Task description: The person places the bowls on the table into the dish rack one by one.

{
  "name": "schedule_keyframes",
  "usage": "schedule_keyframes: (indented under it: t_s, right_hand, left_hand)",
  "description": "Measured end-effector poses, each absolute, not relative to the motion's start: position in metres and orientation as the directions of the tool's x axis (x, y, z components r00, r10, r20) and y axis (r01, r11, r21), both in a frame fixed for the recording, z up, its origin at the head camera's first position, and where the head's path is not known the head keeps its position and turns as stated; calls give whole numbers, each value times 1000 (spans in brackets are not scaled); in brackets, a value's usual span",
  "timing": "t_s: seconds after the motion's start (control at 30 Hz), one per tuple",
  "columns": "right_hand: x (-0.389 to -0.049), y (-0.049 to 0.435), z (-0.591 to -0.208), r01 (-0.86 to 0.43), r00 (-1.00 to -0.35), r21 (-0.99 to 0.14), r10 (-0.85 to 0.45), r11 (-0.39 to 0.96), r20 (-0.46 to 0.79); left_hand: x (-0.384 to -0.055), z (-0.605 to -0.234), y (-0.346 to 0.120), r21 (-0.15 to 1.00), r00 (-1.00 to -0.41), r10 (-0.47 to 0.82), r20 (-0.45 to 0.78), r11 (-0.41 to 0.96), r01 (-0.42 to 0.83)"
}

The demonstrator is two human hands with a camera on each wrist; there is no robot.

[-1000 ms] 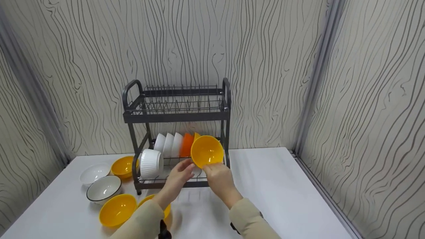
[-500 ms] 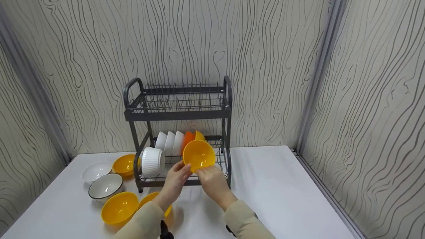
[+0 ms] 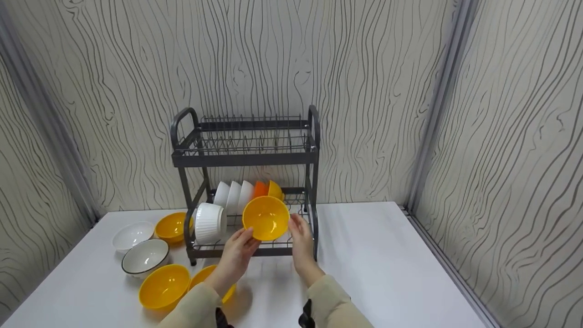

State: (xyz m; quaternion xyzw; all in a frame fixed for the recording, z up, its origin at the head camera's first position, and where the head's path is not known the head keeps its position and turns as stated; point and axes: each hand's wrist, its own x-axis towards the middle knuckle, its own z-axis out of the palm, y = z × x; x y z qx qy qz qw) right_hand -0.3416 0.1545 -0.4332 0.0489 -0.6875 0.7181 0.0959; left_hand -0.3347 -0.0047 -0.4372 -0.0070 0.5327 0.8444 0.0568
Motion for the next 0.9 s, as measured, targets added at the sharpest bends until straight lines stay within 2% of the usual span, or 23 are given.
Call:
schedule_keyframes:
  t_s: [0.13,0.27,0.37,0.53,0.9]
  right_hand:
    - [-346,159,-432,20,-996,-931,-92,-365,15]
    - [-347,163,-435,151,-970,-847,-240,-510,-29]
    - [-347,166,-437,199,-951,-814,-307,-546,-26]
    - [-348,168,-439,236,-944,-790,-325,-565,-49]
    - [-348,163,-440,248,-960,-738,-261,-628,-101]
  left_hand:
    - [-332,-437,-5,882,-991,93,-96,-454,-128]
    - [-332,-437,-4,864,-990,107,-94,-485,-135]
    - [-332,-437,-5,853,-987,126,-98,-500,-149]
    - [-332,-438,-7,849,-985,153,-79,-508,-147]
    - [-333,-446,-10,852,-981,166,-99,-495,-170]
